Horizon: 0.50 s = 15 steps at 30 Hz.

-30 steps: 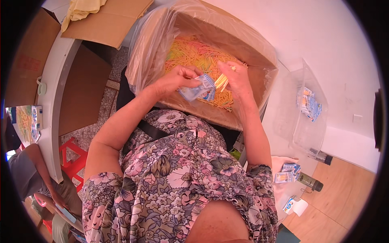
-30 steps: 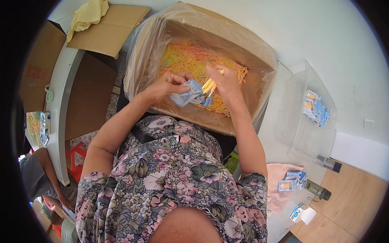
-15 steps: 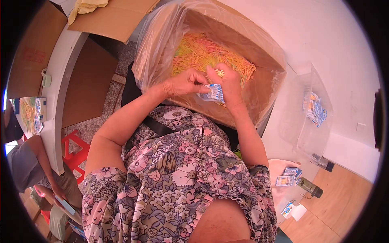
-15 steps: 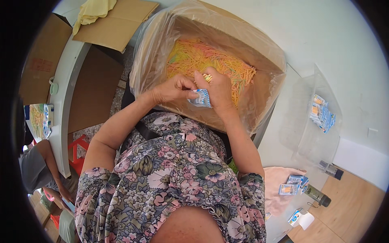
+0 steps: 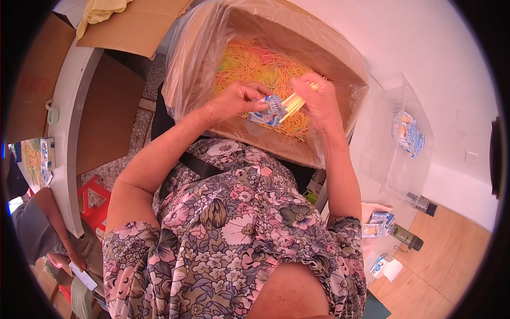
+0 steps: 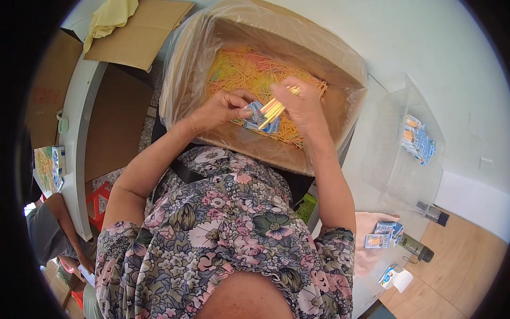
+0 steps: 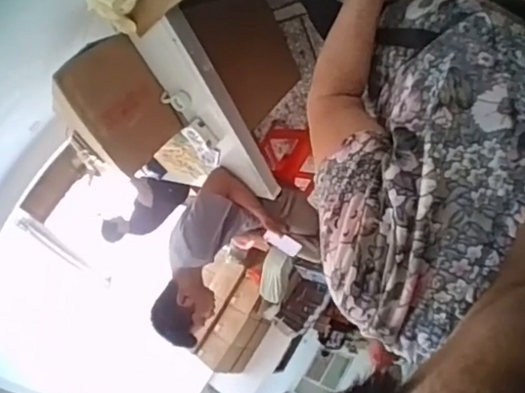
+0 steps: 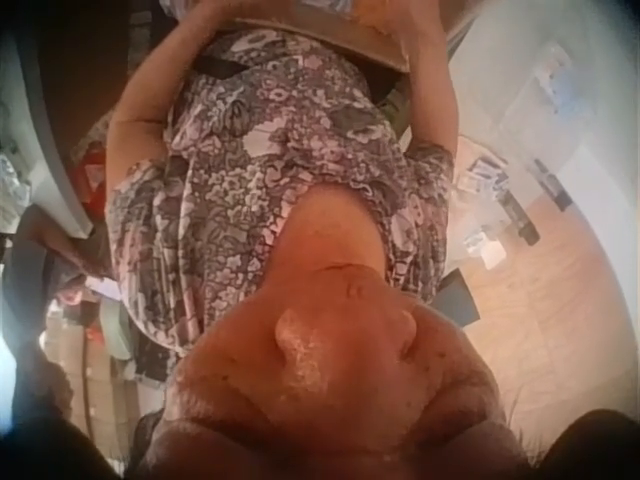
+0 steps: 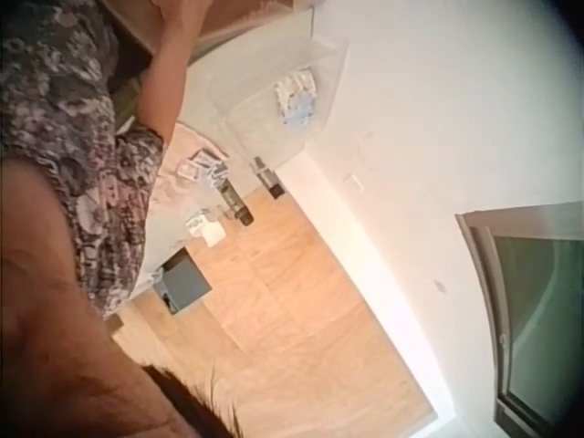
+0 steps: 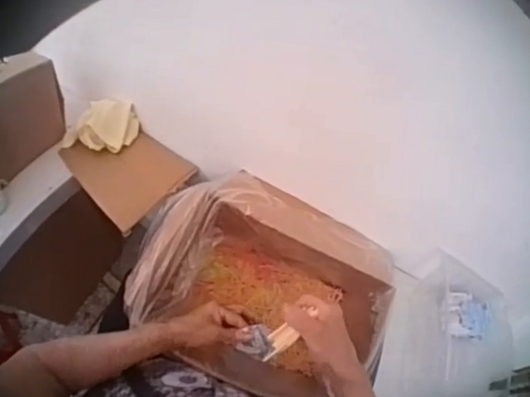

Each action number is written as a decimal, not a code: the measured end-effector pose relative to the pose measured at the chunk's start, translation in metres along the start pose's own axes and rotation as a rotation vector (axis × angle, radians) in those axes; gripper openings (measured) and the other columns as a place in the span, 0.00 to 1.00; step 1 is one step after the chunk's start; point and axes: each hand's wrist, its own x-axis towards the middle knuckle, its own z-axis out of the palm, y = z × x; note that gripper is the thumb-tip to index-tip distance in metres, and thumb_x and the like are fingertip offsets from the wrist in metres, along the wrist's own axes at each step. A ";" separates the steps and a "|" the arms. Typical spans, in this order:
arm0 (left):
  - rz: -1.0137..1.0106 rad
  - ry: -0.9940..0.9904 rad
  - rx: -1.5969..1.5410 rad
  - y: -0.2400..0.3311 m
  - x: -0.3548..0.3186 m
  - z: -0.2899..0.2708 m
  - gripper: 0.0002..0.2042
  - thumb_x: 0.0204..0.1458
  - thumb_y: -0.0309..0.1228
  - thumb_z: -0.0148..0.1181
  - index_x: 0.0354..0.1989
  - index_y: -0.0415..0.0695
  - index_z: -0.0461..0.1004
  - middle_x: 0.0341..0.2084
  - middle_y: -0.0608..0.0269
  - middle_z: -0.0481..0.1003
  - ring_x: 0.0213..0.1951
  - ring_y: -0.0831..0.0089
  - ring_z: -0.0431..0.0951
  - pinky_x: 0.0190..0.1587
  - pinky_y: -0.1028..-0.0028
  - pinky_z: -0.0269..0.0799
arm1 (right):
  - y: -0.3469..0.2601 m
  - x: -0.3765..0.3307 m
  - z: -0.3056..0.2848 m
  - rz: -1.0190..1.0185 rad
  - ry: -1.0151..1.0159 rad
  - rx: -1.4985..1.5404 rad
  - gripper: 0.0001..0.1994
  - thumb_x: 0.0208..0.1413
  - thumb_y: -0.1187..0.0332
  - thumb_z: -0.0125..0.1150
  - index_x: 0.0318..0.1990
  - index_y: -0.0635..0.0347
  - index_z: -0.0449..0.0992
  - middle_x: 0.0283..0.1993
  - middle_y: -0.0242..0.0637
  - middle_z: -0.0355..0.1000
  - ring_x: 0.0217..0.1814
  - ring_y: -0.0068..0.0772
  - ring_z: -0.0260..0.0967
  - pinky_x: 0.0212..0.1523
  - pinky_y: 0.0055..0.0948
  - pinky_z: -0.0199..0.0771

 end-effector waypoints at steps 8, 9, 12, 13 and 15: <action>-0.157 0.090 -0.048 0.000 0.003 -0.005 0.08 0.52 0.29 0.58 0.36 0.38 0.78 0.38 0.66 0.73 0.42 0.80 0.69 0.47 0.77 0.64 | 0.002 0.003 0.002 -0.111 0.118 -0.119 0.09 0.52 0.64 0.60 0.25 0.57 0.71 0.21 0.26 0.68 0.16 0.13 0.57 0.16 0.16 0.51; -0.261 0.180 -0.142 0.001 0.003 -0.006 0.09 0.52 0.30 0.59 0.36 0.38 0.78 0.37 0.68 0.74 0.41 0.81 0.70 0.47 0.78 0.64 | 0.003 0.000 0.006 -0.169 0.148 -0.428 0.09 0.52 0.64 0.60 0.25 0.59 0.72 0.21 0.27 0.68 0.18 0.15 0.59 0.18 0.18 0.56; -0.247 0.219 -0.200 0.001 -0.001 -0.004 0.09 0.53 0.30 0.58 0.38 0.38 0.78 0.34 0.70 0.76 0.38 0.82 0.70 0.47 0.78 0.64 | 0.033 -0.014 0.014 -0.176 -0.138 -0.543 0.11 0.51 0.64 0.60 0.26 0.62 0.73 0.22 0.29 0.69 0.23 0.20 0.63 0.25 0.23 0.63; -0.246 0.213 -0.202 0.001 0.001 -0.004 0.09 0.53 0.30 0.58 0.38 0.38 0.78 0.34 0.70 0.76 0.38 0.82 0.70 0.47 0.78 0.64 | 0.045 -0.019 0.013 -0.174 -0.133 -0.546 0.11 0.51 0.64 0.60 0.26 0.62 0.73 0.22 0.29 0.69 0.23 0.20 0.63 0.25 0.23 0.63; -0.185 0.222 -0.200 0.001 0.003 -0.004 0.10 0.53 0.30 0.58 0.38 0.38 0.78 0.37 0.68 0.74 0.40 0.81 0.70 0.47 0.78 0.64 | 0.062 -0.026 0.015 -0.153 -0.246 -0.634 0.11 0.50 0.63 0.58 0.29 0.64 0.73 0.19 0.37 0.66 0.23 0.24 0.64 0.27 0.28 0.65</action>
